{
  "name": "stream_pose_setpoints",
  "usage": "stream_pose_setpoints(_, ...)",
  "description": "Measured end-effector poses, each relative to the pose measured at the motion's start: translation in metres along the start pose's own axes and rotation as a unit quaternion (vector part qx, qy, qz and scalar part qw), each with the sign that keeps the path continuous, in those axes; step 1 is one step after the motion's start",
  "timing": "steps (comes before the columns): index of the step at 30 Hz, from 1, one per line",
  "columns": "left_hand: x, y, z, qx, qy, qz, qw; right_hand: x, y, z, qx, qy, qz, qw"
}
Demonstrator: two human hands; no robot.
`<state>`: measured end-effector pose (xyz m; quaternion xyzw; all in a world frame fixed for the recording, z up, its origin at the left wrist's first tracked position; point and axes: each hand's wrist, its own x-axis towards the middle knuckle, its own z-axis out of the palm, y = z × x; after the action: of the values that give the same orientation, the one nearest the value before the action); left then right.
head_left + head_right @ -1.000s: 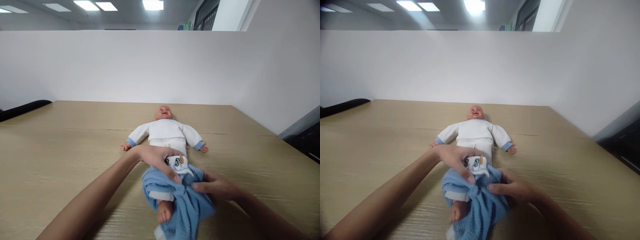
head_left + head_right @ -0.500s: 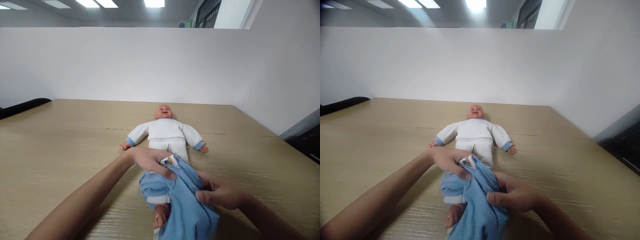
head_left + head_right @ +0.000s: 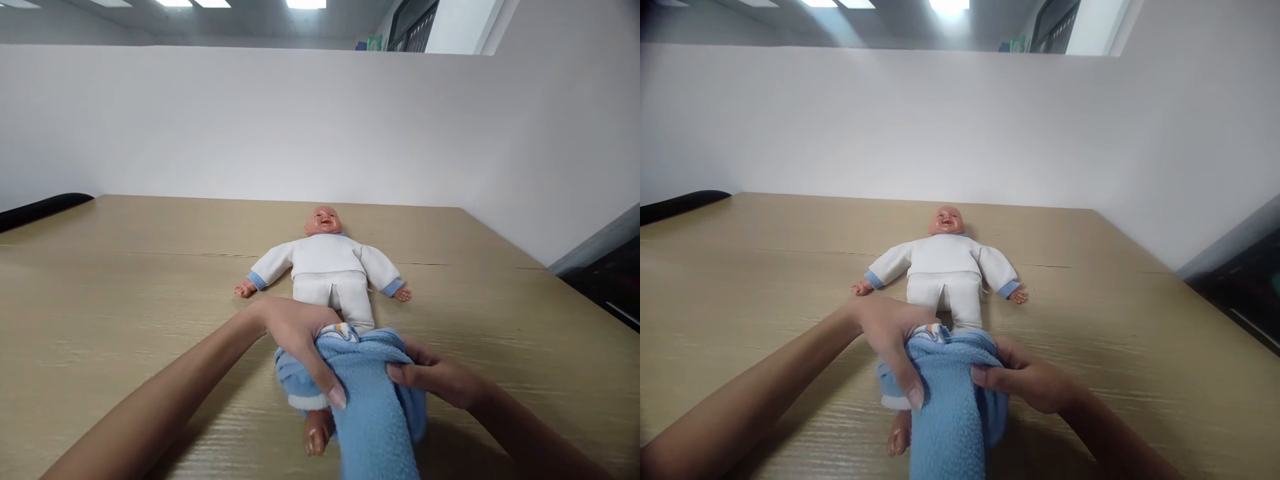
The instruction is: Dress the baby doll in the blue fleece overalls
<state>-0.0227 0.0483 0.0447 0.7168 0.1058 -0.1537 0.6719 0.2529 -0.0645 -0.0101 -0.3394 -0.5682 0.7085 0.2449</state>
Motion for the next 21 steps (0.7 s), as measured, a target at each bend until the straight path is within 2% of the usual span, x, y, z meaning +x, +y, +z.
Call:
stream_pose_setpoints(3,0.002,-0.005,-0.002,0.013,0.008,0.032,0.999,0.001,-0.001,-0.002,-0.008,-0.008,0.017,1.0)
stream_pose_setpoints(8,0.005,-0.007,-0.009,0.021,0.016,0.122,0.992,0.002,-0.014,0.01,0.019,-0.132,0.054,0.99)
stream_pose_setpoints(11,0.005,-0.002,-0.007,0.01,0.005,0.121,0.993,0.001,-0.019,0.015,0.039,-0.173,0.048,0.983)
stream_pose_setpoints(13,0.004,0.002,-0.003,-0.007,0.005,0.106,0.994,-0.002,-0.014,0.013,0.061,-0.159,0.031,0.985)
stream_pose_setpoints(16,0.002,0.006,0.002,-0.04,0.004,0.078,0.996,-0.008,0.003,0.003,0.095,-0.095,0.026,0.991)
stream_pose_setpoints(19,0.001,0.006,0.003,-0.067,-0.044,0.055,0.995,-0.011,0.02,-0.005,0.126,-0.03,0.025,0.991)
stream_pose_setpoints(21,0.002,0.004,0.003,-0.074,-0.068,0.053,0.993,-0.01,0.022,-0.003,0.138,-0.017,0.022,0.99)
